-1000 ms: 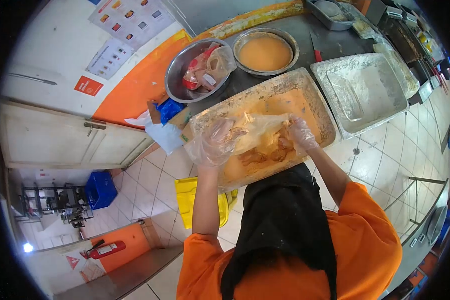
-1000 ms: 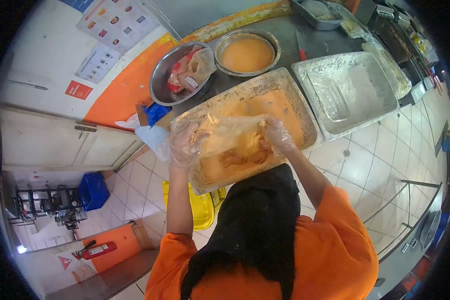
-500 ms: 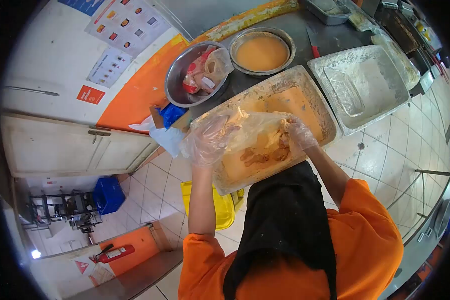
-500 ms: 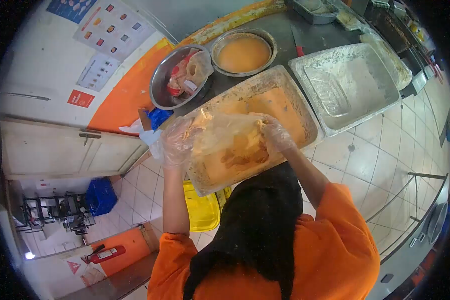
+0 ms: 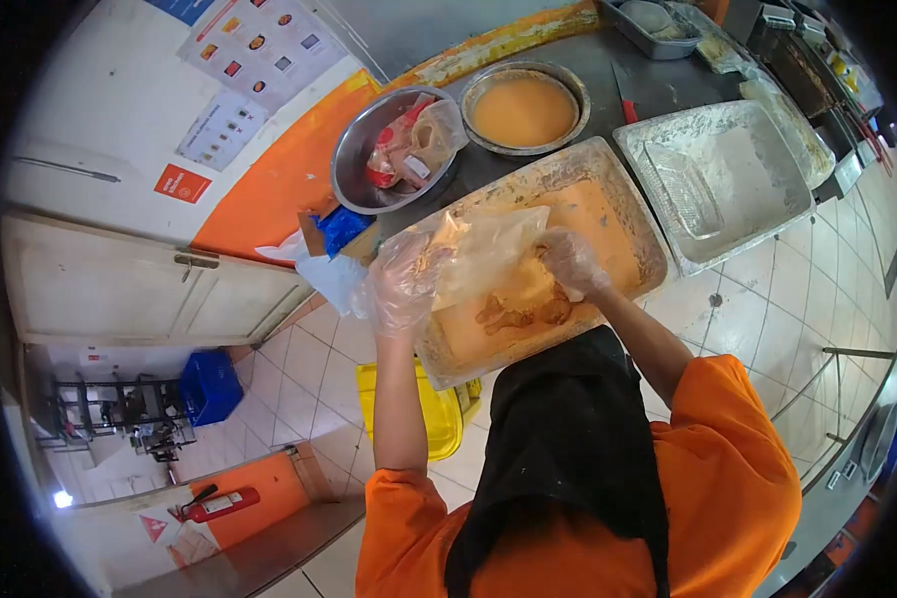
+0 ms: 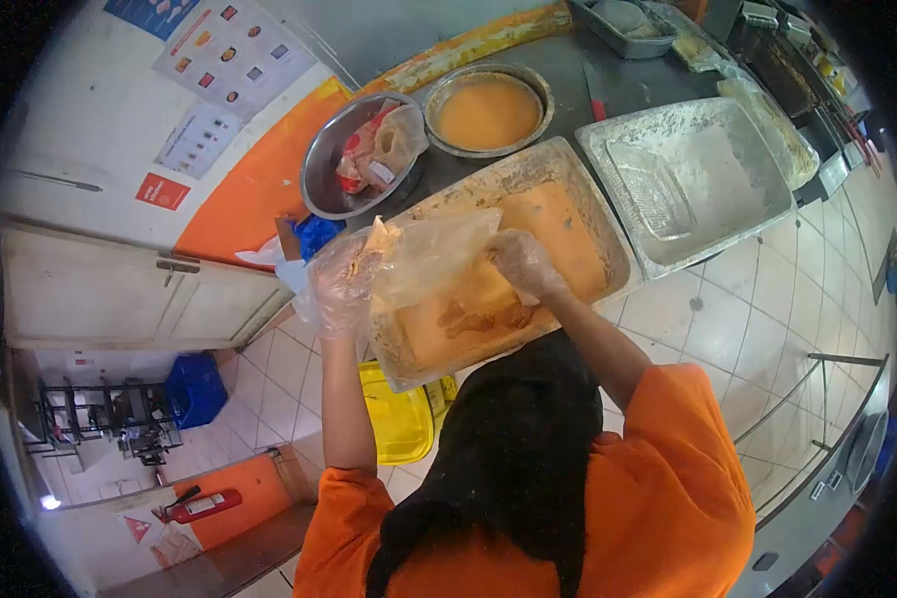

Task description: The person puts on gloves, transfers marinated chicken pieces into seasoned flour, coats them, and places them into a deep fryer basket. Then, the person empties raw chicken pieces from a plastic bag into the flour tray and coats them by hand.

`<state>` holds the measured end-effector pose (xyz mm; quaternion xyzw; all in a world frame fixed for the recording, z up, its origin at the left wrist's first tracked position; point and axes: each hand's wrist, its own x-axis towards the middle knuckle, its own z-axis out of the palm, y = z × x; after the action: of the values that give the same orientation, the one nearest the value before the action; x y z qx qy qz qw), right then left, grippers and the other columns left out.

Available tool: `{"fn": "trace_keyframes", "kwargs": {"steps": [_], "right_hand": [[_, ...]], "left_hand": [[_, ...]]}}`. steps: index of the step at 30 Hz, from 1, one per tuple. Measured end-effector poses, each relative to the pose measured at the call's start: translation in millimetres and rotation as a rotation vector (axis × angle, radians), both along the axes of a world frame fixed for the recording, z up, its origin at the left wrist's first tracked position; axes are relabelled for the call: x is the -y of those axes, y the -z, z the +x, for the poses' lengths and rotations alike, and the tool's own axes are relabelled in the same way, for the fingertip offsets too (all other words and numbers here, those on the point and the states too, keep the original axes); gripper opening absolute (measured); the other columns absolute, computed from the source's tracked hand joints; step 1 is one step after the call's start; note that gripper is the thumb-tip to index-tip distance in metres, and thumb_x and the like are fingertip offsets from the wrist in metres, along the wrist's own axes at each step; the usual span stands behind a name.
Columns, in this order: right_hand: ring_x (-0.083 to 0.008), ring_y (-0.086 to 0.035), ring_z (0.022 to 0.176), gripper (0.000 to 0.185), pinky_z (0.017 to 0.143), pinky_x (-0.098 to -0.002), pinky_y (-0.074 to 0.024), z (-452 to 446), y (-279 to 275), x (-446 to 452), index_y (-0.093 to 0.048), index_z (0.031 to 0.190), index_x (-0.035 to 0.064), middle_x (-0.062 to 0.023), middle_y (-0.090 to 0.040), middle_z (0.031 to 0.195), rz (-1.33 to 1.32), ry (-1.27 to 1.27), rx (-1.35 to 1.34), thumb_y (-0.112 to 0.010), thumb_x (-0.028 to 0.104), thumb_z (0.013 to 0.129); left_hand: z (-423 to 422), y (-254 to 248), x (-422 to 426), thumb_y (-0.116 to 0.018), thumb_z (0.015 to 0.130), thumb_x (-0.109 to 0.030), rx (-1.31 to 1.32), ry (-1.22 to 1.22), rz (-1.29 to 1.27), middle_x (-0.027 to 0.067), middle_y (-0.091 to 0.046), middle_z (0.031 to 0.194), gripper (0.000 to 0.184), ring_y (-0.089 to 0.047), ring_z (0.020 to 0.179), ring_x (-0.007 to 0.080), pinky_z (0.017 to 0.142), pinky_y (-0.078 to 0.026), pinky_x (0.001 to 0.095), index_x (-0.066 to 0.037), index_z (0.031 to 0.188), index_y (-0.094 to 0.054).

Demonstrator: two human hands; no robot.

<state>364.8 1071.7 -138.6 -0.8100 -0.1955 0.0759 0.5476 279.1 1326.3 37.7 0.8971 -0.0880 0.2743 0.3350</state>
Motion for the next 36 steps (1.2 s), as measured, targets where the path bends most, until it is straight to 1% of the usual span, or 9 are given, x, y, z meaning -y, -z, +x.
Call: {"fn": "trace_keyframes", "kwargs": {"steps": [4,7,19,25,27,29,31,33,36], "right_hand": [[-0.0296,-0.066,0.09,0.015,0.08,-0.0387,-0.0522,2.6,-47.3,-2.2,-0.072,0.091,0.0105,-0.0115,-0.069,0.097,-0.344,-0.039,0.241,-0.059,0.016,0.085],[-0.0293,-0.065,0.092,0.014,0.08,-0.0403,-0.0528,7.9,-55.5,-3.4,-0.07,0.091,0.0114,-0.01,-0.069,0.096,-0.498,-0.035,0.422,-0.06,0.016,0.083],[-0.0266,-0.064,0.09,0.013,0.077,-0.0398,-0.0533,32.6,-55.9,-15.9,-0.068,0.087,0.0125,-0.0069,-0.067,0.088,-0.471,-0.303,0.665,-0.058,0.012,0.078],[-0.0257,-0.063,0.091,0.012,0.074,-0.0394,-0.0531,53.6,-72.4,-31.3,-0.066,0.087,0.0133,-0.0074,-0.064,0.086,-0.573,-0.336,0.873,-0.055,0.011,0.08],[-0.0279,-0.064,0.083,0.012,0.071,-0.0402,-0.0531,53.0,-117.8,-42.4,-0.067,0.086,0.0115,-0.0096,-0.064,0.085,-0.61,-0.392,0.919,-0.056,0.012,0.081],[-0.0278,-0.065,0.082,0.011,0.069,-0.0404,-0.0532,54.9,-143.7,-53.4,-0.066,0.085,0.0105,-0.0093,-0.065,0.084,-0.669,-0.45,0.922,-0.056,0.014,0.082],[-0.0254,-0.066,0.086,0.011,0.069,-0.0398,-0.0535,56.3,-151.8,-64.5,-0.065,0.083,0.0102,-0.0063,-0.066,0.084,-0.741,-0.504,0.879,-0.056,0.015,0.083],[-0.0268,-0.067,0.083,0.013,0.067,-0.0404,-0.0535,48.7,-181.4,-74.8,-0.065,0.079,0.0086,-0.0075,-0.067,0.084,-0.778,-0.544,0.97,-0.056,0.016,0.084],[-0.0288,-0.067,0.078,0.015,0.066,-0.0409,-0.0536,35.9,-197.8,-90.8,-0.065,0.075,0.0074,-0.0093,-0.068,0.084,-0.823,-0.556,0.915,-0.056,0.016,0.084]], "left_hand": [[-11.1,23.0,-7.6,-0.077,0.079,-0.01,0.007,-0.121,-0.178,0.017,-0.069,0.086,0.02,-0.066,0.077,0.0318,0.07,-0.051,0.0377,0.005,0.089,-0.068],[-18.3,30.6,-8.7,-0.069,0.086,-0.011,0.021,-0.173,-0.252,0.012,-0.068,0.083,0.023,-0.062,0.074,0.0186,0.068,-0.048,0.0329,0.007,0.099,-0.069],[-40.1,104.1,-28.1,-0.063,0.092,-0.017,0.239,-0.343,-0.447,0.0114,-0.061,0.069,0.023,-0.058,0.064,0.021,0.059,-0.044,0.0358,0.004,0.084,-0.065],[-59.2,184.4,-32.6,-0.054,0.1,-0.029,0.268,-0.525,-0.754,0.0079,-0.064,0.083,0.034,-0.059,0.074,0.017,0.064,-0.047,0.0314,0.003,0.095,-0.066],[-62.9,201.6,-32.8,-0.051,0.101,-0.033,0.17,-0.71,-0.488,0.0085,-0.065,0.09,0.039,-0.059,0.079,0.0174,0.068,-0.049,0.0314,0.003,0.1,-0.065],[-63.7,189.3,-15.1,-0.048,0.102,-0.038,0.077,-0.813,-0.685,0.0094,-0.065,0.095,0.043,-0.06,0.084,0.018,0.072,-0.05,0.032,0.003,0.106,-0.063],[-61.9,133.5,12.6,-0.045,0.103,-0.041,-0.003,-0.797,-1.338,0.0106,-0.065,0.098,0.048,-0.06,0.09,0.0189,0.077,-0.05,0.0332,0.003,0.112,-0.061],[-64.8,160.1,5.4,-0.052,0.097,-0.033,-0.027,-0.664,-1.53,0.0142,-0.059,0.12,0.044,-0.057,0.108,0.0257,0.09,-0.048,0.0354,0.0,0.126,-0.052],[-68.9,137.8,22.9,-0.047,0.098,-0.031,-0.557,-0.862,-1.081,0.0162,-0.055,0.132,0.046,-0.053,0.121,0.0276,0.1,-0.044,0.0349,-0.002,0.133,-0.049]]}}
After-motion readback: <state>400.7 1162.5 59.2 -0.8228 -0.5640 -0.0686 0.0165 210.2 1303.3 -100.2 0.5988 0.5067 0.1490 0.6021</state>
